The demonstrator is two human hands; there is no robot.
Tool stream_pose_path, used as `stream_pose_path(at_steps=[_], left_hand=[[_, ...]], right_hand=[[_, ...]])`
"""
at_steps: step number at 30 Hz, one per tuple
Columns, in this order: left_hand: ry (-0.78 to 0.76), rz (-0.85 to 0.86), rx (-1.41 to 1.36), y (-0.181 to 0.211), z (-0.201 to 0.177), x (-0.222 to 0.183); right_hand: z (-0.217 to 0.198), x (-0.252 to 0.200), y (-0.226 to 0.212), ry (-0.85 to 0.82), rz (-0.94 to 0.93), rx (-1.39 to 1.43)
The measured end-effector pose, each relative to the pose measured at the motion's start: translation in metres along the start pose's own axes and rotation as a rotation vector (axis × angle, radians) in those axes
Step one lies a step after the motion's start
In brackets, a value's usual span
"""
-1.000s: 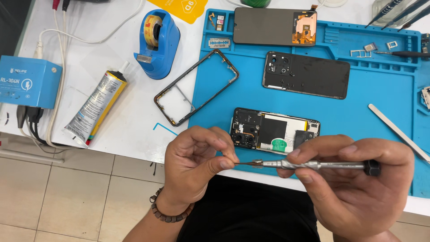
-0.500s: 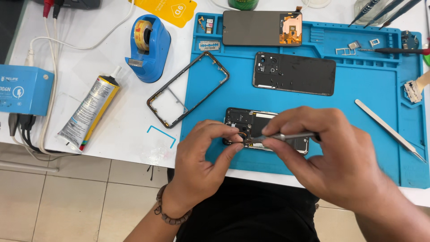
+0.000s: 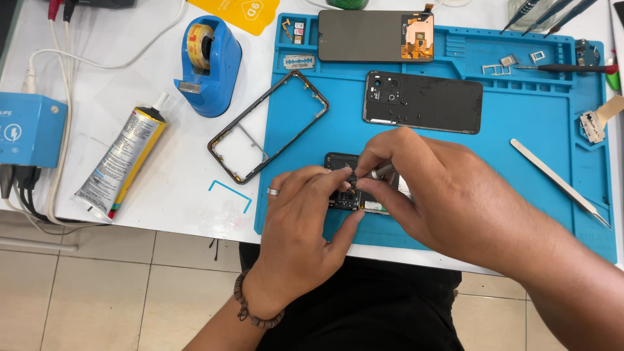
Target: The person disassembles a smartphone on a blue work mat, using a screwdriver to remove screws and tweezers to handle small components. They lift the screen assembly, manipulate internal parts, and reassemble the device by securing screws and aligning the casing.
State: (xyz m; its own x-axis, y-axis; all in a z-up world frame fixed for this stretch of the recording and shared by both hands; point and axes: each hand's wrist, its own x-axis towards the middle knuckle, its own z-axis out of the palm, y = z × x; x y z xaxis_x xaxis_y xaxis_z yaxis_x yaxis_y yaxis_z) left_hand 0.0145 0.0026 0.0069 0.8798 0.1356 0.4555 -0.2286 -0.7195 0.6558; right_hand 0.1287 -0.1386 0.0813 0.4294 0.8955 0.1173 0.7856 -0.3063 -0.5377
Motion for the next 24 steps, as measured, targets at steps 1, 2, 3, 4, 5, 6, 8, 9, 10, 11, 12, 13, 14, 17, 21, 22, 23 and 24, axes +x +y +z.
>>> stream_pose_path(at_steps=[1, 2, 3, 4, 5, 6, 8, 9, 10, 11, 12, 13, 14, 17, 21, 22, 23, 24], left_hand=[[0.006, 0.005, -0.003, 0.0, 0.0, 0.0], [0.012, 0.011, -0.005, 0.0, 0.001, 0.001], [0.011, 0.012, -0.007, 0.0, 0.001, 0.0], [0.014, 0.012, -0.006, -0.001, 0.002, 0.0], [0.018, 0.011, -0.005, -0.001, 0.002, -0.001], [0.018, 0.01, -0.007, -0.001, 0.002, -0.001], [0.023, 0.011, 0.002, -0.001, 0.002, -0.001], [0.023, 0.012, 0.001, -0.001, 0.002, -0.001], [0.025, 0.017, 0.002, -0.001, 0.002, 0.0], [0.026, 0.022, 0.003, -0.001, 0.002, 0.0], [0.025, 0.023, 0.003, -0.001, 0.002, -0.001], [0.022, 0.019, 0.0, -0.001, 0.002, -0.001], [0.019, 0.014, -0.003, -0.001, 0.001, -0.001], [0.012, 0.002, 0.059, 0.002, -0.003, 0.0], [0.039, 0.073, 0.227, 0.001, -0.007, 0.003], [0.025, 0.078, 0.212, 0.0, -0.007, 0.003], [0.012, 0.085, 0.199, -0.001, -0.007, 0.004], [0.014, 0.089, 0.2, -0.002, -0.006, 0.005]], right_hand=[[0.0, 0.0, 0.0, -0.01, 0.014, 0.007], [0.0, 0.0, 0.0, -0.021, 0.028, 0.013], [0.0, 0.001, 0.0, -0.02, 0.03, 0.012], [0.0, 0.001, 0.0, -0.023, 0.035, 0.019], [0.0, 0.001, 0.0, -0.027, 0.04, 0.027], [0.0, 0.001, 0.0, -0.028, 0.041, 0.027], [-0.002, 0.001, 0.0, -0.093, 0.049, 0.001], [-0.002, 0.001, 0.0, -0.092, 0.049, 0.0], [-0.002, 0.001, 0.0, -0.095, 0.009, -0.007], [-0.003, 0.001, 0.0, -0.096, -0.03, -0.014], [-0.003, 0.002, -0.001, -0.095, -0.029, -0.014], [-0.002, 0.003, -0.001, -0.087, -0.048, -0.045], [-0.002, 0.004, -0.002, -0.079, -0.067, -0.075], [0.0, 0.007, -0.003, -0.023, -0.172, -0.172], [0.002, 0.01, -0.002, 0.038, -0.261, -0.219], [0.003, 0.01, -0.002, 0.046, -0.262, -0.23], [0.003, 0.011, -0.001, 0.055, -0.265, -0.243], [0.001, 0.011, -0.002, 0.058, -0.266, -0.246]])
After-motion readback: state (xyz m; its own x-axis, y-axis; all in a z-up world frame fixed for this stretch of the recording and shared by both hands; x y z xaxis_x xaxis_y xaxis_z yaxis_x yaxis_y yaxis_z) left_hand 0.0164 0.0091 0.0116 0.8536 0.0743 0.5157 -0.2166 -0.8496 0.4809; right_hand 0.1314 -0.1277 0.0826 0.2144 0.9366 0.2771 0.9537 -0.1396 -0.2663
